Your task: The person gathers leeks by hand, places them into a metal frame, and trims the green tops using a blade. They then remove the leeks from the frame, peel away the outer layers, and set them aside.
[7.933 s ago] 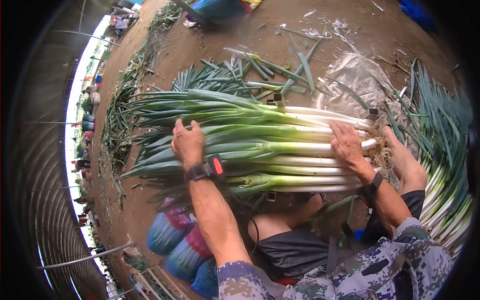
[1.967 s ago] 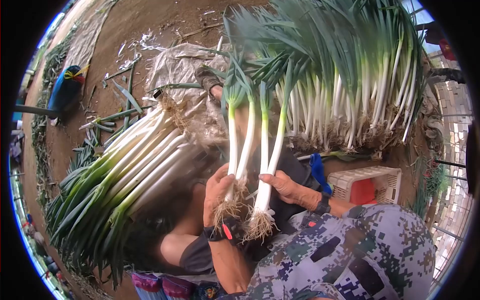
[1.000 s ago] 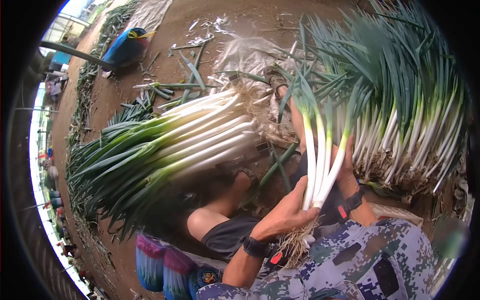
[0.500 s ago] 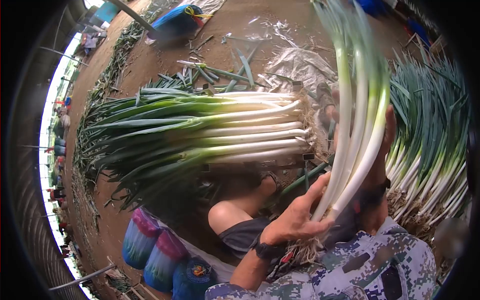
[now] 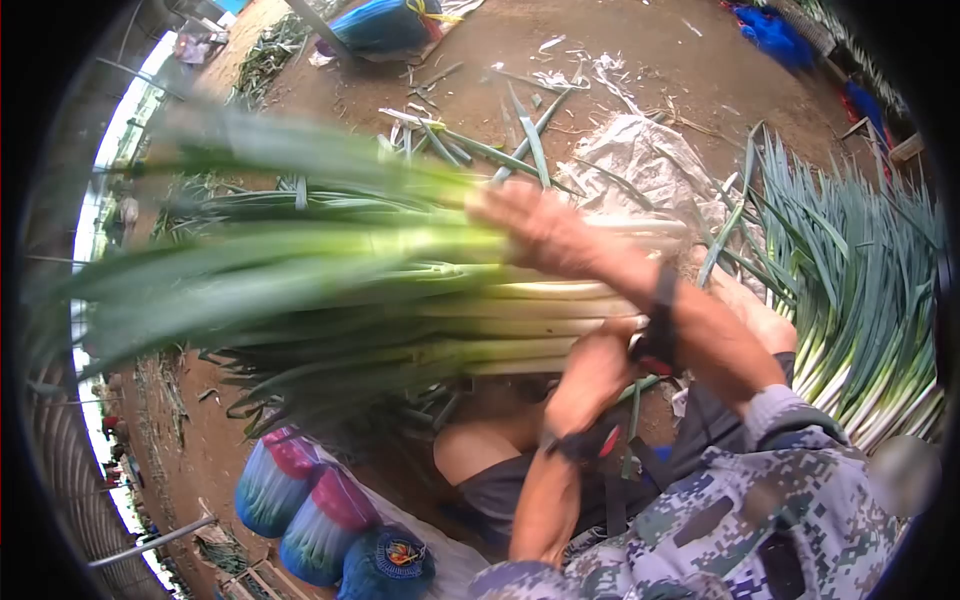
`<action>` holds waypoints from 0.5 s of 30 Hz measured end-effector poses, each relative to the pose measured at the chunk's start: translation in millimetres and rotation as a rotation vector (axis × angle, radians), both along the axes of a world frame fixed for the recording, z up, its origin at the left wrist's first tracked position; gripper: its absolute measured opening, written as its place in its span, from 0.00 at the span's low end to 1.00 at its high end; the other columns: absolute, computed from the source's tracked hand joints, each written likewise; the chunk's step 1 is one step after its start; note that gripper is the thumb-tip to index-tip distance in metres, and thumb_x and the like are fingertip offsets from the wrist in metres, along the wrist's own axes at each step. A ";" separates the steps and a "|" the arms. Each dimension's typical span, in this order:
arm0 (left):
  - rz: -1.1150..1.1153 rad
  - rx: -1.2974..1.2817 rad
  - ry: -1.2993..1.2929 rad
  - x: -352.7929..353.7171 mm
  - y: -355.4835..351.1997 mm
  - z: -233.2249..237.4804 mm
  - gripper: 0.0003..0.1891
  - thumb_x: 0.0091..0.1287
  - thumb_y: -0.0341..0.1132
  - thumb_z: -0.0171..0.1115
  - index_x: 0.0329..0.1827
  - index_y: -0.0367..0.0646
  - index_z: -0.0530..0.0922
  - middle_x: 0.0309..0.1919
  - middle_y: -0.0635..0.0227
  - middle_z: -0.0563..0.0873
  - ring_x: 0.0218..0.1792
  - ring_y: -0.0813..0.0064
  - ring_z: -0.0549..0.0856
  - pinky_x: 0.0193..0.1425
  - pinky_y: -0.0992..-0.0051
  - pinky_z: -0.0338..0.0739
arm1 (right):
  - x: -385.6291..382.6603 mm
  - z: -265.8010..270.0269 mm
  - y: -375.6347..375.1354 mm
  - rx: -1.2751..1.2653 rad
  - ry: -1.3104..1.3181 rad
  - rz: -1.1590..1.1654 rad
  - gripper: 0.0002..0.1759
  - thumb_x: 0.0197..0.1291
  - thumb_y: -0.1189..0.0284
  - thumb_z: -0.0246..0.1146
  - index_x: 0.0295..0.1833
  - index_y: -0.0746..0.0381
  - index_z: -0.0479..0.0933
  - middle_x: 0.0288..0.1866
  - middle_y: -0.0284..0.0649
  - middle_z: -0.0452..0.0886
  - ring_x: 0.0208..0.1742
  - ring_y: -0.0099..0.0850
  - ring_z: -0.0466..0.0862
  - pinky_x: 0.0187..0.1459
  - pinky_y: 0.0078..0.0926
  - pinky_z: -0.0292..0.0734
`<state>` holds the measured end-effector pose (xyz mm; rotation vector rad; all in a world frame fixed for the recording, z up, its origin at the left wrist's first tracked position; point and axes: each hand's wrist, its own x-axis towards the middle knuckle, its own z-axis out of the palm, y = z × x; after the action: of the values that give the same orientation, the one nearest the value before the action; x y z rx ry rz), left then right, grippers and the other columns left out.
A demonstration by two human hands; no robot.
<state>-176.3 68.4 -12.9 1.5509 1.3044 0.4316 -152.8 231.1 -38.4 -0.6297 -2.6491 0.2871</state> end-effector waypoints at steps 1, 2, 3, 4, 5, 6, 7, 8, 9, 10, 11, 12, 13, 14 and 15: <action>0.020 0.119 0.128 -20.1 -38.5 35.8 0.16 0.66 0.36 0.68 0.55 0.41 0.82 0.49 0.52 0.87 0.49 0.50 0.88 0.52 0.55 0.83 | 2.8 -18.6 -29.4 -0.093 -0.192 0.026 0.46 0.59 0.54 0.72 0.81 0.46 0.61 0.77 0.49 0.67 0.74 0.55 0.69 0.70 0.52 0.72; 0.213 0.240 0.060 -35.2 -51.8 29.0 0.14 0.64 0.34 0.68 0.52 0.42 0.84 0.48 0.53 0.89 0.49 0.50 0.88 0.56 0.57 0.82 | 3.4 -29.6 -44.6 -0.090 -0.134 -0.039 0.42 0.63 0.47 0.66 0.80 0.46 0.63 0.77 0.50 0.67 0.73 0.58 0.69 0.68 0.52 0.72; 0.334 0.393 0.087 -55.5 -54.9 36.5 0.14 0.63 0.30 0.67 0.51 0.42 0.85 0.47 0.53 0.89 0.48 0.50 0.88 0.54 0.58 0.83 | 2.9 -27.6 -43.1 -0.091 -0.097 -0.040 0.42 0.63 0.45 0.65 0.80 0.46 0.64 0.77 0.50 0.67 0.73 0.57 0.70 0.67 0.52 0.73; 0.423 0.578 0.169 -79.7 -52.4 46.1 0.14 0.62 0.24 0.65 0.51 0.41 0.85 0.45 0.54 0.89 0.46 0.52 0.89 0.53 0.60 0.83 | 1.9 -20.5 -41.2 -0.086 -0.066 -0.034 0.42 0.64 0.44 0.64 0.79 0.47 0.64 0.77 0.50 0.67 0.72 0.57 0.70 0.66 0.53 0.74; 0.548 0.733 0.232 -95.0 -41.4 61.1 0.15 0.61 0.18 0.62 0.50 0.39 0.85 0.45 0.55 0.89 0.46 0.53 0.88 0.55 0.60 0.82 | 2.9 -17.1 -46.4 -0.092 -0.036 -0.047 0.42 0.64 0.42 0.62 0.79 0.48 0.65 0.76 0.50 0.68 0.72 0.56 0.71 0.65 0.53 0.74; 0.631 0.809 0.318 -109.9 -28.6 76.6 0.15 0.62 0.18 0.63 0.51 0.36 0.85 0.46 0.54 0.88 0.49 0.53 0.87 0.58 0.60 0.81 | -2.4 -21.7 -41.4 -0.066 -0.032 -0.012 0.42 0.64 0.41 0.62 0.78 0.51 0.66 0.75 0.52 0.69 0.71 0.56 0.72 0.64 0.54 0.75; 0.614 1.002 0.477 -124.2 -10.9 86.5 0.14 0.66 0.20 0.63 0.54 0.35 0.84 0.48 0.53 0.88 0.51 0.52 0.86 0.59 0.59 0.80 | -3.9 -12.7 -47.7 -0.054 -0.029 -0.046 0.42 0.64 0.41 0.61 0.77 0.53 0.67 0.73 0.53 0.70 0.70 0.55 0.72 0.63 0.55 0.75; 0.537 1.054 0.572 -123.9 1.1 108.0 0.15 0.68 0.23 0.64 0.58 0.35 0.83 0.52 0.52 0.87 0.55 0.51 0.84 0.63 0.58 0.77 | 10.7 3.4 -61.8 -0.074 -0.002 -0.062 0.42 0.64 0.41 0.61 0.76 0.53 0.68 0.74 0.52 0.71 0.70 0.56 0.73 0.62 0.55 0.76; 0.486 1.050 0.686 -139.1 24.0 106.4 0.17 0.70 0.28 0.65 0.62 0.36 0.81 0.59 0.51 0.84 0.62 0.50 0.81 0.68 0.56 0.73 | 4.1 3.1 -59.9 -0.107 0.031 -0.067 0.42 0.64 0.41 0.62 0.76 0.54 0.68 0.74 0.51 0.70 0.70 0.56 0.73 0.62 0.56 0.76; 0.439 0.944 0.814 -148.6 41.9 105.8 0.18 0.72 0.34 0.65 0.62 0.38 0.81 0.65 0.52 0.80 0.67 0.51 0.76 0.73 0.55 0.67 | -3.6 1.3 -57.7 -0.222 -0.026 -0.074 0.46 0.64 0.32 0.55 0.78 0.50 0.66 0.77 0.50 0.68 0.75 0.58 0.69 0.63 0.63 0.74; 0.359 0.911 0.890 -167.4 60.7 87.5 0.20 0.73 0.40 0.64 0.65 0.41 0.80 0.68 0.54 0.78 0.70 0.53 0.74 0.76 0.55 0.62 | -10.7 -4.0 -58.7 -0.207 0.017 -0.090 0.47 0.64 0.32 0.56 0.77 0.54 0.66 0.77 0.50 0.69 0.74 0.58 0.70 0.64 0.61 0.73; 0.320 0.777 0.962 -190.4 74.4 55.6 0.21 0.74 0.42 0.62 0.66 0.44 0.79 0.69 0.55 0.78 0.71 0.54 0.73 0.77 0.55 0.61 | -16.6 -1.8 -56.7 -0.195 0.012 -0.099 0.47 0.64 0.32 0.56 0.76 0.56 0.67 0.76 0.50 0.69 0.74 0.57 0.71 0.65 0.60 0.72; 0.280 0.640 1.036 -204.5 85.9 33.2 0.22 0.75 0.44 0.60 0.68 0.47 0.79 0.70 0.57 0.77 0.72 0.55 0.72 0.78 0.55 0.59 | -19.9 1.5 -54.0 -0.185 0.009 -0.103 0.47 0.64 0.32 0.56 0.75 0.59 0.69 0.76 0.50 0.70 0.73 0.56 0.72 0.66 0.59 0.71; 0.248 0.562 1.119 -207.0 91.2 31.9 0.22 0.76 0.46 0.58 0.69 0.49 0.78 0.71 0.59 0.77 0.74 0.56 0.71 0.79 0.54 0.58 | -19.6 6.3 -50.7 -0.190 0.111 -0.103 0.47 0.65 0.34 0.56 0.72 0.63 0.71 0.74 0.50 0.73 0.72 0.50 0.74 0.66 0.56 0.70; 0.204 0.449 1.207 -168.6 86.6 49.3 0.23 0.77 0.47 0.56 0.71 0.51 0.77 0.73 0.62 0.76 0.75 0.57 0.70 0.80 0.54 0.57 | 29.5 27.4 -50.2 -0.176 0.104 -0.146 0.46 0.66 0.34 0.55 0.71 0.63 0.72 0.72 0.50 0.74 0.71 0.48 0.75 0.66 0.55 0.70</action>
<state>-345.0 155.0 36.4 2.1683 2.4042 -0.1871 -123.3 180.9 -11.1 -0.8364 -2.4815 0.4991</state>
